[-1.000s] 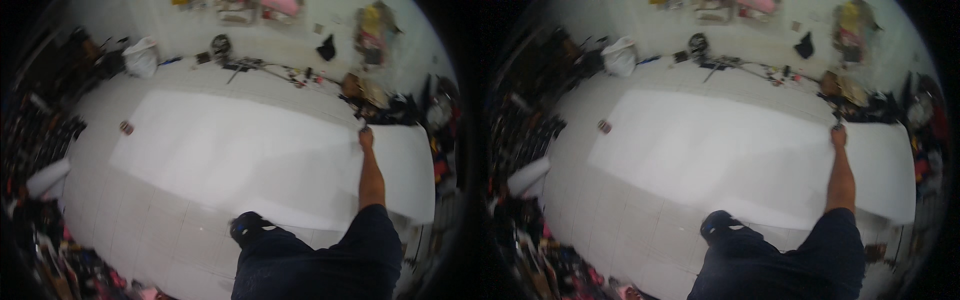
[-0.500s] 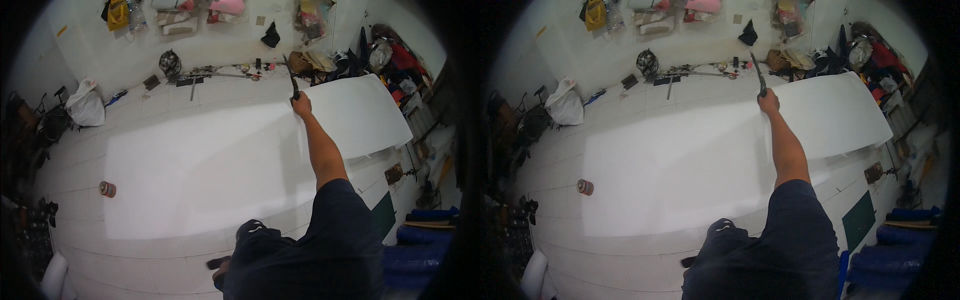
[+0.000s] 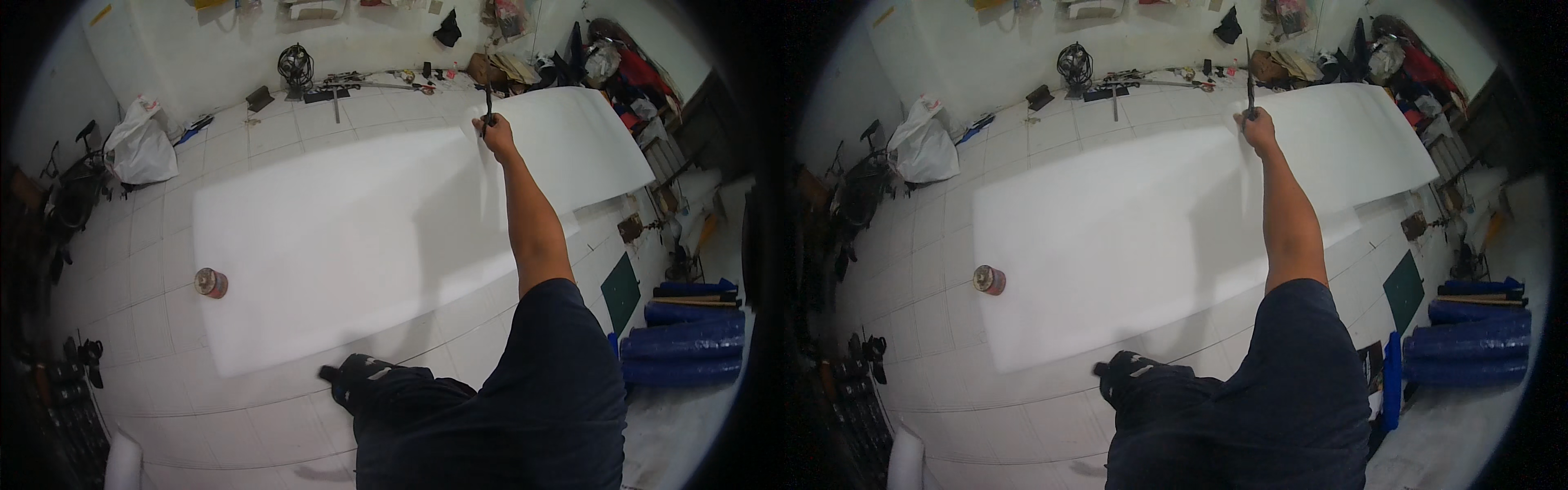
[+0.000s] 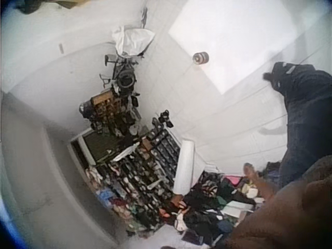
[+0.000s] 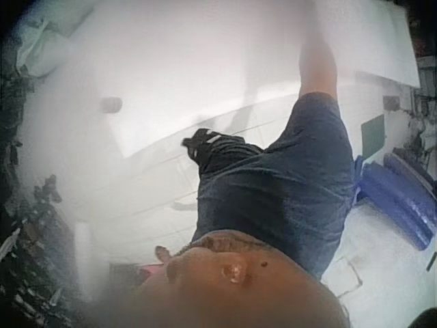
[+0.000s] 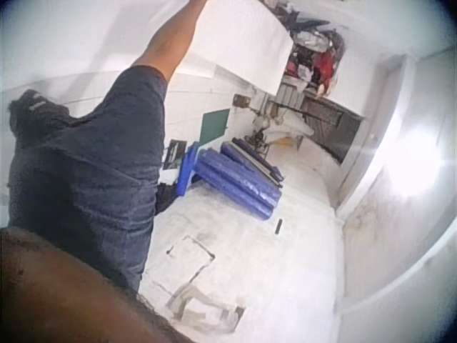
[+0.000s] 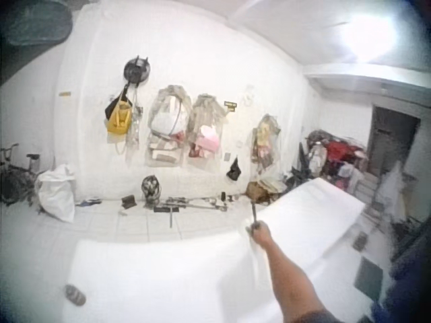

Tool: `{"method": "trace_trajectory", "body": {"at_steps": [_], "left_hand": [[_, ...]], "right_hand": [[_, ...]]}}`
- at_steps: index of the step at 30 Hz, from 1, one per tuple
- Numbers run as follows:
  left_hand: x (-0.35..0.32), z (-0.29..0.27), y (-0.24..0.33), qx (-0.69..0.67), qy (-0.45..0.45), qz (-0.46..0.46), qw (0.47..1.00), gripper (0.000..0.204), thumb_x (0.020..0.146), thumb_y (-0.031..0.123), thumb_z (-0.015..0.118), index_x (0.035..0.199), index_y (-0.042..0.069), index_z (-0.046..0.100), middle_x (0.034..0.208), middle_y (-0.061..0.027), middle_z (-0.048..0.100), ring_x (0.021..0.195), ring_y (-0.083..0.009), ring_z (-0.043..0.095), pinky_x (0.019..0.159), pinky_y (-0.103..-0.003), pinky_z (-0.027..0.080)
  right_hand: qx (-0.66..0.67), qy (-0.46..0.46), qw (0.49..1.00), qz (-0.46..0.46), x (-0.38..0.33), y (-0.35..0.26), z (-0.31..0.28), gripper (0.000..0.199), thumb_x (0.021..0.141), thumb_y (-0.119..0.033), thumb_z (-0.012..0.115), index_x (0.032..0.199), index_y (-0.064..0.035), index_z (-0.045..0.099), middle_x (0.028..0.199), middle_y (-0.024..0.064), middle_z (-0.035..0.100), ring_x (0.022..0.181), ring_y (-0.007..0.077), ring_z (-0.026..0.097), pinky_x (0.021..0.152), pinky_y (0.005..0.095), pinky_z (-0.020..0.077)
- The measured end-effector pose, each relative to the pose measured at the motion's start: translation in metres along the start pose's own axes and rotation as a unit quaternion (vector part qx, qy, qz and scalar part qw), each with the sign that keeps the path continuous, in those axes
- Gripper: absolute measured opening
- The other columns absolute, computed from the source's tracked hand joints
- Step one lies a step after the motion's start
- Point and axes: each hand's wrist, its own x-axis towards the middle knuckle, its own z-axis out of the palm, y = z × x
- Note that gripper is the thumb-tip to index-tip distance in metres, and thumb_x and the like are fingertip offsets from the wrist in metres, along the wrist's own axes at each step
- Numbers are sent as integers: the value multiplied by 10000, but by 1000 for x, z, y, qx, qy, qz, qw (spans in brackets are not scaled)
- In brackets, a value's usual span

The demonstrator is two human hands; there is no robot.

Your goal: The person unrolls a large white foam sheet from a metal rod in a cluttered workshop. They then use large scissors to cut the foam into rectangular sections while sitting on the floor.

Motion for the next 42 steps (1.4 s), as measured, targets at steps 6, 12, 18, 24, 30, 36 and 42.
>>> {"method": "trace_trajectory", "body": {"at_steps": [6, 12, 18, 24, 30, 36, 42], "left_hand": [[179, -80, -10, -9, -36, 0, 999, 209, 928, 158, 523, 1098, 53, 587, 1010, -87, 614, 856, -208, 585, 677, -341, 475], [346, 22, 90, 43, -193, -23, 980, 240, 924, 186, 536, 1118, 53, 586, 1002, -93, 619, 850, -204, 590, 682, -335, 481], [553, 77, 196, 94, -296, 62, 949, 274, 919, 214, 549, 1138, 53, 584, 995, -99, 624, 845, -201, 595, 688, -329, 488], [703, 125, 300, 126, -376, 115, 911, 310, 915, 243, 561, 1158, 53, 582, 987, -106, 628, 839, -198, 600, 693, -324, 494], [810, 169, 363, 155, -438, 120, 878, 346, 910, 271, 574, 1179, 53, 580, 980, -112, 633, 834, -194, 605, 698, -318, 501], [922, 230, 406, 211, -491, 69, 842, 384, 905, 300, 587, 1199, 53, 579, 973, -118, 638, 828, -191, 610, 704, -312, 507], [1035, 308, 470, 278, -567, 36, 775, 422, 901, 328, 599, 1219, 53, 577, 965, -124, 643, 823, -187, 615, 709, -306, 514]], "right_hand": [[-26, -1, 1000, 5, -99, -86, 113, 308, 802, -251, 765, 947, -21, 620, 815, 64, 638, 737, 165, 581, 692, 315, 470], [-71, 30, 997, 8, -177, -147, 232, 291, 786, -227, 773, 927, -35, 607, 836, 81, 639, 781, 187, 578, 728, 350, 481], [-77, 25, 994, 72, -282, -255, 375, 368, 765, -304, 769, 946, -25, 612, 883, 131, 670, 836, 263, 638, 752, 372, 496], [-104, 52, 992, 51, -371, -282, 476, 365, 762, -290, 765, 982, -42, 612, 895, 157, 666, 838, 312, 637, 747, 408, 495], [-90, 8, 991, 100, -419, -353, 571, 359, 773, -301, 750, 953, -39, 584, 854, 159, 649, 810, 325, 622, 715, 418, 485], [-51, 49, 992, 105, -428, -377, 663, 329, 786, -275, 731, 961, -41, 579, 805, 127, 632, 752, 294, 602, 683, 407, 475], [-67, 77, 985, 138, -427, -411, 755, 313, 788, -251, 724, 964, -43, 570, 780, 133, 614, 723, 275, 592, 663, 393, 473]]}}
